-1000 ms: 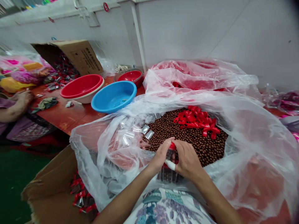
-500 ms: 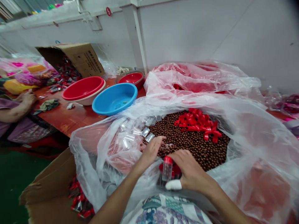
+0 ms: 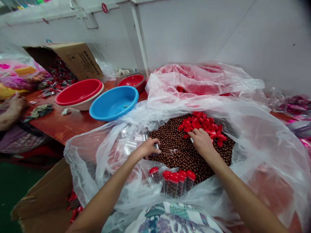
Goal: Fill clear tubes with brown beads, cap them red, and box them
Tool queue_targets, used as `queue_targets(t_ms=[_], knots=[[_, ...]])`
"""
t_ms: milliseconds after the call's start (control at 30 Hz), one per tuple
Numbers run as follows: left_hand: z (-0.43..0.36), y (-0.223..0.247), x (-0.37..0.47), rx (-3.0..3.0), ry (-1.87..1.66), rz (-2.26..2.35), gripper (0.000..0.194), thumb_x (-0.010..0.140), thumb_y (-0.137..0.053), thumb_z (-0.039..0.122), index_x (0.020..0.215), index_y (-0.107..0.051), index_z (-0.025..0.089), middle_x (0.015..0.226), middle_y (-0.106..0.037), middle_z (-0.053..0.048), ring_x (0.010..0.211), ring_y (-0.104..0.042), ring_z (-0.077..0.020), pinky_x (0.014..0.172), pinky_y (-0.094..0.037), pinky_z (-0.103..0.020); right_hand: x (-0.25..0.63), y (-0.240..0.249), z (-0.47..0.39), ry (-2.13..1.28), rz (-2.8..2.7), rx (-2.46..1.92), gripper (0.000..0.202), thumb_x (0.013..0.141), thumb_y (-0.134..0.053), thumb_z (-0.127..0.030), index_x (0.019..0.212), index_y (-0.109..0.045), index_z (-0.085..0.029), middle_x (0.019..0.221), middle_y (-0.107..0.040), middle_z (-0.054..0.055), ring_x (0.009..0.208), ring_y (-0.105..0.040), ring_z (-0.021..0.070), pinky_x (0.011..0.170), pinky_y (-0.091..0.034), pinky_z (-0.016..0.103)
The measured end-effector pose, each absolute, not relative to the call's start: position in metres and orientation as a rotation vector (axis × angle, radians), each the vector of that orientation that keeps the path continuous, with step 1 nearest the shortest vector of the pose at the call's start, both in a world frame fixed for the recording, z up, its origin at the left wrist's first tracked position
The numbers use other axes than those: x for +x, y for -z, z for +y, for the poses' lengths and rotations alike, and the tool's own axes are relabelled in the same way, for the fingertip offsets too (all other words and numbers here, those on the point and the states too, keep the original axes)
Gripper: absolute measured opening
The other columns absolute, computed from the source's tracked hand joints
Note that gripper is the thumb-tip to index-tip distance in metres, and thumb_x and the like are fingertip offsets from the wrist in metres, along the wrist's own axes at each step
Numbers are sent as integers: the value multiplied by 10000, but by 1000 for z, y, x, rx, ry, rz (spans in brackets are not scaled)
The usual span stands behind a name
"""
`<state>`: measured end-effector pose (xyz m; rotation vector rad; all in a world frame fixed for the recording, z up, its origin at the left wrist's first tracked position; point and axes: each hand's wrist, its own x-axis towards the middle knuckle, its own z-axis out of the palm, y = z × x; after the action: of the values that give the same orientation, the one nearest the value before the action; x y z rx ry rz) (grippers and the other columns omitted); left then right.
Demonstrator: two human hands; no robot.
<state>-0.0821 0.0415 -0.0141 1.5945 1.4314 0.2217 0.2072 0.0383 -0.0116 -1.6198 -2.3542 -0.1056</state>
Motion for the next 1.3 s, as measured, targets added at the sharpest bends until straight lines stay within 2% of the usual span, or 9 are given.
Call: queue_targets(t_ms=[167, 300, 367, 467, 533, 733, 900, 1067, 1300], knots=[[45, 29, -64, 1194, -461, 1428, 305, 726, -606, 407, 920, -473, 212, 676, -494, 51, 459, -500, -71, 471, -468, -231, 212, 9, 15, 117, -2337, -1703, 206, 745, -500, -72, 825, -661, -173, 810, -588, 113, 810, -507, 248, 719, -394, 350], [47, 33, -47, 1384, -460, 1518, 340, 676, -637, 479, 804, -541, 179, 595, -499, 46, 419, -448, -64, 387, -381, -172, 225, 12, -11, -94, -2117, -1738, 191, 818, -511, -268, 961, -629, -219, 886, -632, 67, 807, -571, 230, 695, -430, 329], [48, 34, -36, 1496, -482, 1497, 328, 661, -654, 464, 773, -566, 170, 601, -525, 31, 451, -470, -78, 380, -368, -167, 230, 12, -24, -267, -1932, -1802, 288, 822, -516, -400, 1045, -587, -232, 830, -653, 36, 727, -603, 215, 645, -449, 318], [49, 35, -16, 1532, -499, 1419, 296, 666, -658, 421, 777, -578, 160, 637, -556, 14, 481, -503, -89, 383, -382, -170, 234, 13, -43, -467, -1703, -1943, 453, 792, -540, -479, 1173, -499, -238, 720, -644, -3, 566, -590, 192, 556, -452, 306], [50, 38, -3, 1503, -495, 1369, 291, 659, -671, 400, 777, -576, 152, 655, -567, 8, 472, -515, -87, 384, -390, -173, 234, 14, -53, -531, -1610, -1933, 431, 789, -551, -469, 1150, -506, -239, 758, -642, 4, 586, -592, 186, 578, -466, 309], [49, 44, 26, 1171, -486, 1157, 297, 620, -729, 285, 824, -590, 121, 598, -590, 12, 438, -544, -91, 419, -437, -197, 236, 24, -76, -567, -1726, -1591, 155, 816, -554, -342, 898, -617, -227, 944, -575, 66, 882, -572, 202, 791, -470, 336], [44, 40, 33, 993, -485, 1073, 321, 575, -772, 264, 824, -669, 91, 725, -647, -31, 571, -579, -90, 557, -509, -225, 240, 25, -91, -496, -1927, -1612, 310, 815, -535, -263, 1117, -597, -233, 1078, -537, 99, 996, -536, 230, 869, -456, 390], [39, 37, 32, 886, -478, 1019, 326, 576, -783, 282, 824, -678, 99, 732, -648, -31, 621, -592, -100, 640, -526, -255, 245, 31, -95, -586, -1907, -1626, 397, 800, -426, -142, 1157, -564, -250, 1110, -561, 84, 1032, -542, 218, 878, -468, 384], [26, 21, 15, 658, -510, 814, 294, 639, -758, 217, 889, -635, 125, 873, -661, -61, 766, -641, -134, 785, -521, -293, 243, 28, -87, -788, -1634, -1661, 422, 839, -496, -285, 1259, -494, -256, 1203, -584, 74, 1102, -525, 238, 967, -396, 455]])
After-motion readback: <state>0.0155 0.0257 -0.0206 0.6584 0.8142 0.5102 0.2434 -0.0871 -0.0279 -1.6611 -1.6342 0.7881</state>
